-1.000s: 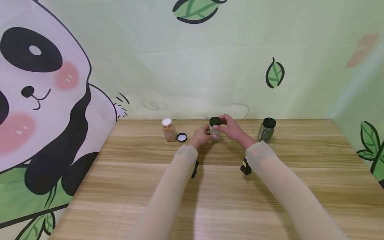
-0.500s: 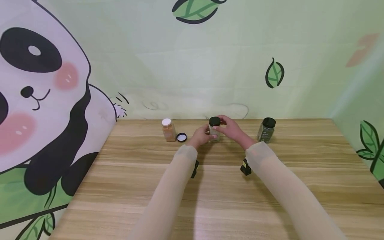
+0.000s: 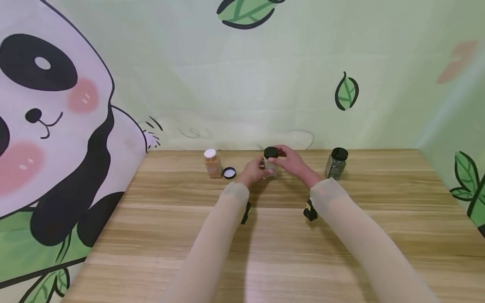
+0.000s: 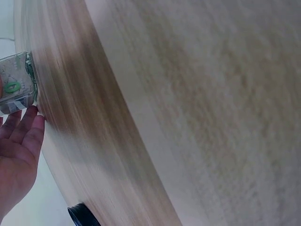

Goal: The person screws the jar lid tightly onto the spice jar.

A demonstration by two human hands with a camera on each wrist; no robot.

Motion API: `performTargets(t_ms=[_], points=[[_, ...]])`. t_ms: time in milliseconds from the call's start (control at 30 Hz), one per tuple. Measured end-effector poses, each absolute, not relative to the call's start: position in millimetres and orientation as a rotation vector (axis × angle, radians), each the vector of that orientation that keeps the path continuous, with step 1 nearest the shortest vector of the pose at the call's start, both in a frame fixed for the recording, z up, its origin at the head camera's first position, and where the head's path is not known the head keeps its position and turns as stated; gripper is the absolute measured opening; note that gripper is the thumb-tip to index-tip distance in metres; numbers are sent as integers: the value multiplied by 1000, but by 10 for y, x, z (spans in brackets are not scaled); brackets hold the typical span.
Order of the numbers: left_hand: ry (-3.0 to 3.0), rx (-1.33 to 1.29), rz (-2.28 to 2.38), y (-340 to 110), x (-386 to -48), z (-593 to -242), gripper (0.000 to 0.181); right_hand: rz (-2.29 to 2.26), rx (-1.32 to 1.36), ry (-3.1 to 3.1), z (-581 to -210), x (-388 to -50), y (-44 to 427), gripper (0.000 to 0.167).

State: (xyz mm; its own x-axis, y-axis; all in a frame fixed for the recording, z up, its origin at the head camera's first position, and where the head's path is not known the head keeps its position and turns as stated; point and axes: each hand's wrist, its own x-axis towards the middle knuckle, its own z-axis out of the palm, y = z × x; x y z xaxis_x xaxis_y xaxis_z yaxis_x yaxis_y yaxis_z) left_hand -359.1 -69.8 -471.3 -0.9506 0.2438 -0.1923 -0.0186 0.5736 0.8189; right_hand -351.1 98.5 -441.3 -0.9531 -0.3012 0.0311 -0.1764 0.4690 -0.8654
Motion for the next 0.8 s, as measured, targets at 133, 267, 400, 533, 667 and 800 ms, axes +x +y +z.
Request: performTargets(t_ms=[133, 267, 400, 533, 667, 800], points=[[2523, 183, 1317, -696, -3582, -4705, 68, -1538, -388, 2577, -4430, -3508, 972, 58], [2524, 186, 1313, -701, -3580, -4699, 69, -1544, -393, 2566, -4422, -3512, 969, 64], [2529, 180, 1307, -706, -3589, -4692, 68, -1515, -421, 2560, -4404, -3521, 973, 65], [2537, 187, 1310, -706, -3594, -4680, 66, -1528, -410, 2560, -4397, -3522, 975, 59], [2541, 191, 1301, -701, -3596, -4678, 66, -1574, -346, 2554, -4402, -3513, 968, 59], [2534, 183, 1300, -696, -3589, -4681, 65, -1568, -355, 2547, -4410, -3521, 964, 67]])
